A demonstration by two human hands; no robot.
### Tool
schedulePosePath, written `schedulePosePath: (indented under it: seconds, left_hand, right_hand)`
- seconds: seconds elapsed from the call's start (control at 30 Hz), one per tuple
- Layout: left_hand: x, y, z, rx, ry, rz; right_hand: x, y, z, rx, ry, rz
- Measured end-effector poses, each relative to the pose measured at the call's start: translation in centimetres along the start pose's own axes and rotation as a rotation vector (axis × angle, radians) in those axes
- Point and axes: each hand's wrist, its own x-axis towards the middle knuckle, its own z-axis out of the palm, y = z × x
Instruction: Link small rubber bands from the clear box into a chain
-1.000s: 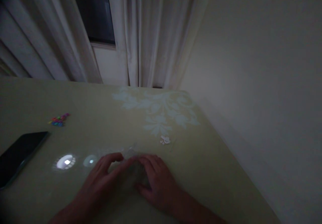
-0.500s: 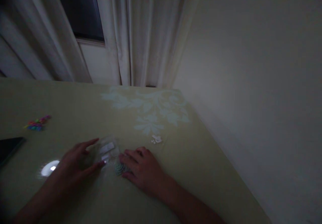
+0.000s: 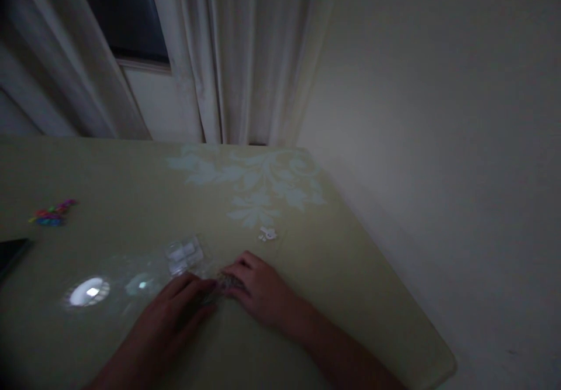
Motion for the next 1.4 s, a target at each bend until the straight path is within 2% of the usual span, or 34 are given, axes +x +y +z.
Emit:
schedulePosePath:
  seconds: [0.2, 0.43, 0.77, 0.93, 1.07, 1.23, 1.4]
  left_hand:
    - [0.9, 0.4, -0.8, -0.146, -0.027, -0.053]
    - [0.6, 0.7, -1.4, -0.275, 0.008, -0.11]
    - [0.9, 0.8, -2.0, -0.324, 0.048, -0.187]
    - [0.7, 0.6, -2.2, -0.384, 0.062, -0.204]
    - [0.4, 0.7, -2.2, -0.363, 0.061, -0.186]
    - [-0.5, 1.0, -1.1, -0.321, 0.136, -0.197]
    - [-0.7, 0.8, -1.1, -0.315, 0.155, -0.075]
  right_hand:
    - [0.7, -1.2, 2.7, -0.049, 0.041, 0.0]
    - [0.4, -0.6, 2.3, 0.158, 0.124, -0.066]
    - [0.3, 0.0, 2.1, 0.148, 0.25, -0.115]
    - [0.2, -0.1, 2.0, 0.151, 0.255, -0.107]
    - [0.0, -0.4, 1.9, 0.106, 0.261, -0.122]
    - [-0.3, -0.9, 1.9, 0.076, 0.277, -0.238]
    - [-0.4, -0.6, 2.5, 0.073, 0.272, -0.359]
